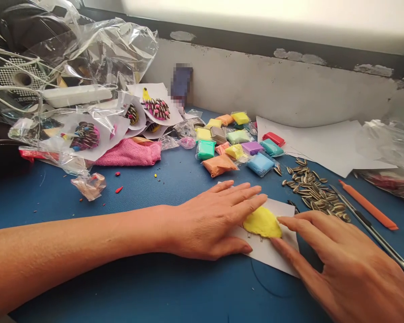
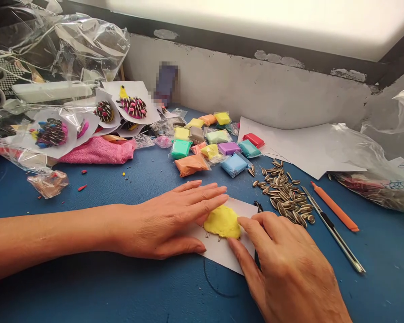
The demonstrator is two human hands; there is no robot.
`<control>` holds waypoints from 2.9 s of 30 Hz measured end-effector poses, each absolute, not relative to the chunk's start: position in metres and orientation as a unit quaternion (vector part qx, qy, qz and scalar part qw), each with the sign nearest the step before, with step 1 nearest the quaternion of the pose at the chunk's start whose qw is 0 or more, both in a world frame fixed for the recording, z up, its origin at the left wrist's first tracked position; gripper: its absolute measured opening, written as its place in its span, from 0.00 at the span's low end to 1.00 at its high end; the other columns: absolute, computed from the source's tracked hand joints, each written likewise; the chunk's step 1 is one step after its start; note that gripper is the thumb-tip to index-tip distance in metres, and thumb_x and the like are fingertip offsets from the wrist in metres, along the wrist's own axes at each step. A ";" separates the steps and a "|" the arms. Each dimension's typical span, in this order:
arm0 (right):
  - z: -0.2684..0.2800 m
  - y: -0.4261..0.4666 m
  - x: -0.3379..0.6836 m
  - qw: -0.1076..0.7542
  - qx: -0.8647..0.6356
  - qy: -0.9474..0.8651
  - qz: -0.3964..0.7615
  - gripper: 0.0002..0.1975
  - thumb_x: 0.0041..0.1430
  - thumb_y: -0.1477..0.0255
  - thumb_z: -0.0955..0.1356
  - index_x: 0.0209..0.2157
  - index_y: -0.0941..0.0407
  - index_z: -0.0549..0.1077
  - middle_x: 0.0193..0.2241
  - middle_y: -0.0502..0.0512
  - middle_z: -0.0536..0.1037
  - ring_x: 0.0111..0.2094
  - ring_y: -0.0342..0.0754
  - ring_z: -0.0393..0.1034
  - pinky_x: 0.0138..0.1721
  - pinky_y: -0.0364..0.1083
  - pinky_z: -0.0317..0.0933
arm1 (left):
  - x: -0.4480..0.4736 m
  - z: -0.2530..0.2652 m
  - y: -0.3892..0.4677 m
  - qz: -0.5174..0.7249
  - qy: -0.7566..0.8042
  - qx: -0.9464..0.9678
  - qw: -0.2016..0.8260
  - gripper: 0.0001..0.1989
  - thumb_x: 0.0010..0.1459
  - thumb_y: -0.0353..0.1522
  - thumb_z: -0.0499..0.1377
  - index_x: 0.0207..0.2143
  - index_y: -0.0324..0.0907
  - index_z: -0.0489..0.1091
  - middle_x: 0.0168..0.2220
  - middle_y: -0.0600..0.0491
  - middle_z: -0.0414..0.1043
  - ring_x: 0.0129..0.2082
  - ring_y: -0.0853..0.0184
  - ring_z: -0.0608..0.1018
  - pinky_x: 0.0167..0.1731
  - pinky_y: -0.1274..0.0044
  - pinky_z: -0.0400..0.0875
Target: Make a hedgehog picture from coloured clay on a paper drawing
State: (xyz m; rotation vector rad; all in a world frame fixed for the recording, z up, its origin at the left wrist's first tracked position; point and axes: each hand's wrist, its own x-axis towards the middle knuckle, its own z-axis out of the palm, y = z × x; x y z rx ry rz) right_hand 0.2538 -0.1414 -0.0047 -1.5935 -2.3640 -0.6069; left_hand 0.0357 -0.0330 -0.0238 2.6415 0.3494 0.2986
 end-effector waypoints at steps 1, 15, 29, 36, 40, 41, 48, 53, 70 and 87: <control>-0.005 -0.141 0.254 0.112 -0.545 -0.805 -0.208 0.15 0.68 0.61 0.60 0.39 0.55 0.73 0.35 0.54 0.75 0.31 0.48 0.69 0.34 0.48 0.61 | 0.035 -0.024 -0.032 0.103 0.130 0.958 0.235 0.40 0.64 0.43 0.56 0.69 0.32 0.43 0.70 0.39 0.42 0.70 0.53 0.49 0.67 0.57 0.42; 0.002 -0.139 0.257 0.143 -0.554 -0.803 -0.166 0.11 0.68 0.65 0.59 0.35 0.53 0.69 0.31 0.51 0.74 0.29 0.45 0.70 0.31 0.45 0.60 | 0.033 -0.021 -0.030 0.079 0.148 0.958 0.231 0.39 0.63 0.47 0.55 0.69 0.35 0.48 0.70 0.43 0.47 0.70 0.50 0.48 0.67 0.57 0.43; -0.002 -0.140 0.251 0.195 -0.523 -0.819 -0.130 0.04 0.66 0.71 0.63 0.35 0.53 0.68 0.34 0.50 0.71 0.34 0.42 0.66 0.37 0.41 0.59 | 0.033 -0.025 -0.030 0.100 0.138 0.957 0.234 0.37 0.63 0.46 0.56 0.67 0.36 0.52 0.69 0.43 0.49 0.70 0.49 0.49 0.67 0.55 0.44; -0.009 -0.142 0.254 0.198 -0.497 -0.835 -0.132 0.13 0.66 0.71 0.64 0.50 0.53 0.70 0.42 0.55 0.70 0.41 0.46 0.67 0.42 0.44 0.61 | 0.033 -0.022 -0.027 0.099 0.130 0.961 0.222 0.37 0.63 0.47 0.56 0.66 0.34 0.53 0.68 0.41 0.52 0.69 0.49 0.52 0.66 0.58 0.46; -0.011 -0.137 0.253 0.209 -0.553 -0.794 -0.141 0.20 0.65 0.60 0.64 0.54 0.55 0.69 0.47 0.59 0.71 0.48 0.53 0.67 0.49 0.51 0.60 | 0.032 -0.023 -0.026 0.096 0.131 0.961 0.223 0.38 0.63 0.47 0.56 0.67 0.34 0.52 0.69 0.44 0.50 0.69 0.49 0.51 0.67 0.59 0.45; -0.013 -0.135 0.253 0.211 -0.563 -0.787 -0.139 0.22 0.65 0.58 0.64 0.54 0.55 0.68 0.48 0.60 0.71 0.49 0.54 0.67 0.50 0.52 0.60 | 0.032 -0.023 -0.026 0.093 0.131 0.961 0.223 0.38 0.63 0.47 0.56 0.67 0.34 0.52 0.69 0.44 0.50 0.69 0.49 0.51 0.67 0.59 0.45; -0.023 -0.125 0.255 0.176 -0.585 -0.774 -0.170 0.27 0.64 0.53 0.62 0.55 0.57 0.66 0.51 0.63 0.72 0.53 0.59 0.67 0.49 0.55 0.60 | 0.033 -0.021 -0.027 0.074 0.131 0.961 0.234 0.36 0.64 0.46 0.55 0.67 0.36 0.52 0.69 0.47 0.50 0.70 0.47 0.48 0.66 0.55 0.44; -0.016 -0.126 0.251 0.199 -0.594 -0.770 -0.121 0.26 0.64 0.54 0.63 0.57 0.54 0.65 0.53 0.59 0.71 0.54 0.57 0.67 0.53 0.55 0.59 | 0.032 -0.021 -0.027 0.087 0.126 0.959 0.237 0.36 0.64 0.46 0.56 0.67 0.36 0.53 0.69 0.46 0.51 0.70 0.48 0.49 0.66 0.56 0.45; -0.020 -0.123 0.246 0.171 -0.587 -0.773 -0.169 0.29 0.65 0.54 0.61 0.60 0.58 0.62 0.55 0.65 0.70 0.55 0.61 0.66 0.50 0.57 0.61 | 0.031 -0.021 -0.026 0.056 0.165 0.963 0.204 0.43 0.63 0.53 0.51 0.68 0.29 0.48 0.70 0.40 0.40 0.71 0.54 0.44 0.68 0.64 0.39; -0.017 -0.132 0.259 0.217 -0.543 -0.800 -0.133 0.06 0.63 0.69 0.66 0.42 0.50 0.71 0.46 0.54 0.74 0.46 0.51 0.70 0.47 0.50 0.61 | 0.030 -0.025 -0.025 0.088 0.172 0.955 0.224 0.45 0.61 0.54 0.53 0.69 0.32 0.47 0.70 0.41 0.42 0.71 0.52 0.45 0.68 0.62 0.41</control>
